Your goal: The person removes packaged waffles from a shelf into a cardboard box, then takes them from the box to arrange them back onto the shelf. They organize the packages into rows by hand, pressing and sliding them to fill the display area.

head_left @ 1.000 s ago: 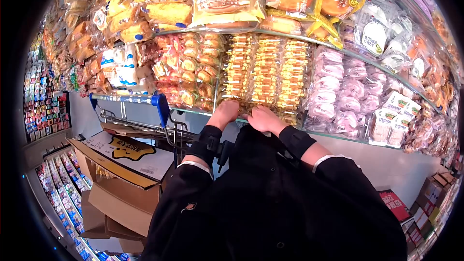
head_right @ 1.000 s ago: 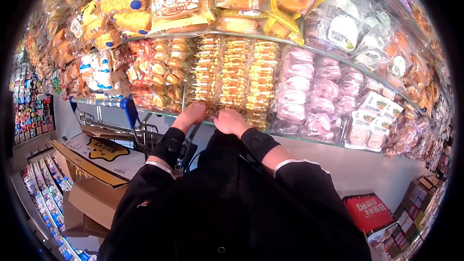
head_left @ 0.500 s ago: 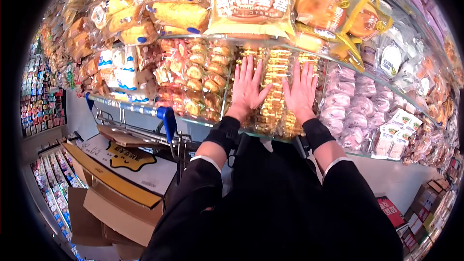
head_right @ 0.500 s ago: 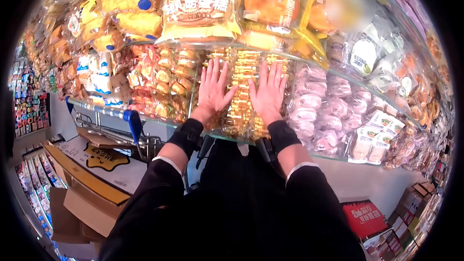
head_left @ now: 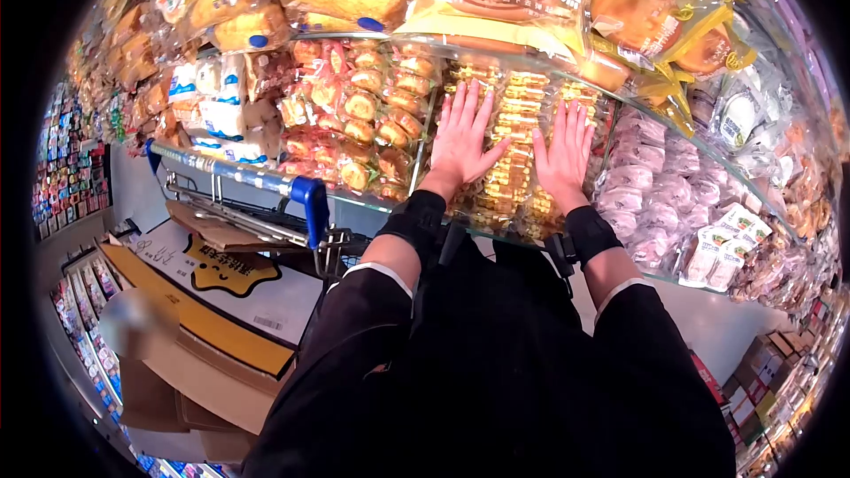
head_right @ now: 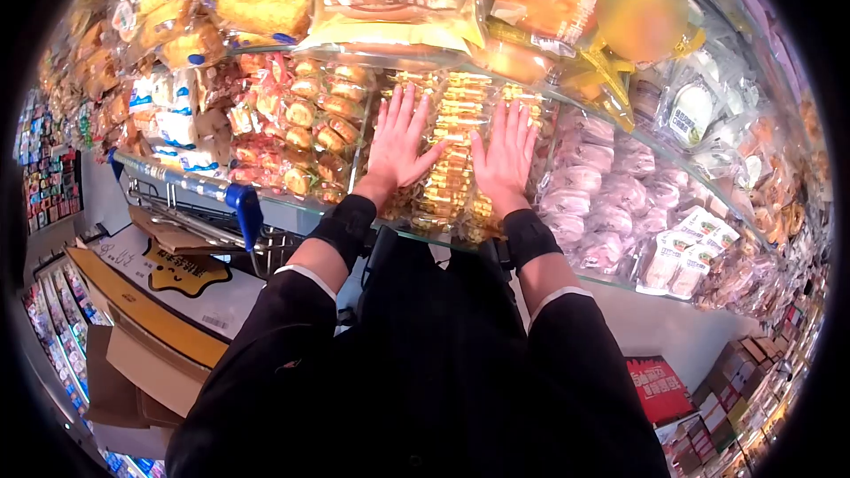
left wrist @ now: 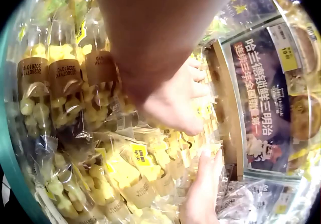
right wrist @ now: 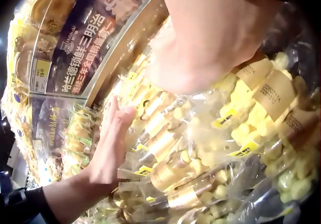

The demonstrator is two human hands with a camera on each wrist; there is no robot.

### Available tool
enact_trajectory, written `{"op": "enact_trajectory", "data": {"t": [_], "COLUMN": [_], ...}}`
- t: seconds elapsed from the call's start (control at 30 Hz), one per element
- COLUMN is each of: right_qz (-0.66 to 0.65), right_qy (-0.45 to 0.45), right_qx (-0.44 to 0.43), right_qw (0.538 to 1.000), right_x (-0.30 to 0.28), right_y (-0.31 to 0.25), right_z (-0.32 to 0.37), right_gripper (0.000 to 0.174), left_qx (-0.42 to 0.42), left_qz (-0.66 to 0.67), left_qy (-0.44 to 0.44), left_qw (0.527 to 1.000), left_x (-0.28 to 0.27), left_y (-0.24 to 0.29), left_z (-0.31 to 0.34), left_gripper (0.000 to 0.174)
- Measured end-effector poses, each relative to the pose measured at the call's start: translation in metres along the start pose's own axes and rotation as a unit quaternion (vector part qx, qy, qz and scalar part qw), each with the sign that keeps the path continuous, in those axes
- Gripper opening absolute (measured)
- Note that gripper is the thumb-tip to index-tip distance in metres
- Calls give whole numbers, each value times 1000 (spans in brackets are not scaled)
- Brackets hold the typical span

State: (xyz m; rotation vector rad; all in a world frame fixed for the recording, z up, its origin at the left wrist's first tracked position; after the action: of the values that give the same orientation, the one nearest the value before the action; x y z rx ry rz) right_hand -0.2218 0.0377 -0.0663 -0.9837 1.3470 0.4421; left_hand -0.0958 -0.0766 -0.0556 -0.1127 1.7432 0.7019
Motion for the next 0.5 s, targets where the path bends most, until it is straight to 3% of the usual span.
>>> {"op": "enact_trajectory", "data": {"t": [0.13, 0.17, 0.27, 0.47, 0.5], "right_qz": [-35, -25, -18, -61, -42], "right_qy": [0, -9, -41, -5, -24], "right_qx": [-7, -9, -44, -59, -46], "right_qw": [999, 1000, 998, 996, 998], "right_x": [-11, -16, -11, 0, 7], "right_y": [-1, -9, -21, -18, -16], "right_z": [14, 22, 48, 53, 51], "right_gripper": [73, 74, 75, 72, 72], "left_qx": [-48, -36, 79, 126, 136], "left_qz": [-15, 9, -32, 25, 51], "left_qy": [8, 19, -57, -75, -35], "left_qw": [999, 999, 995, 989, 989], "left_x": [-10, -24, -5, 12, 13], "left_y": [1, 13, 43, 40, 38], "left_z": [13, 22, 39, 38, 38], "left_gripper": [87, 88, 91, 93, 93]}}
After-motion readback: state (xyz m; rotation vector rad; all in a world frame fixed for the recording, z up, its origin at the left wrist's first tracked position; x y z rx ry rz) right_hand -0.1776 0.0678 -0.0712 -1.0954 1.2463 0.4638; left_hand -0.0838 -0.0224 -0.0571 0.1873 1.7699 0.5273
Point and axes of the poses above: each hand's wrist, its own z-axis away from the middle knuckle, its own x-axis out of the palm, y = z × x, the point moved 9 cm from there along -z, towards the middle knuckle, and after that the axes turned 1 degree about x, right-handed, at the moved point
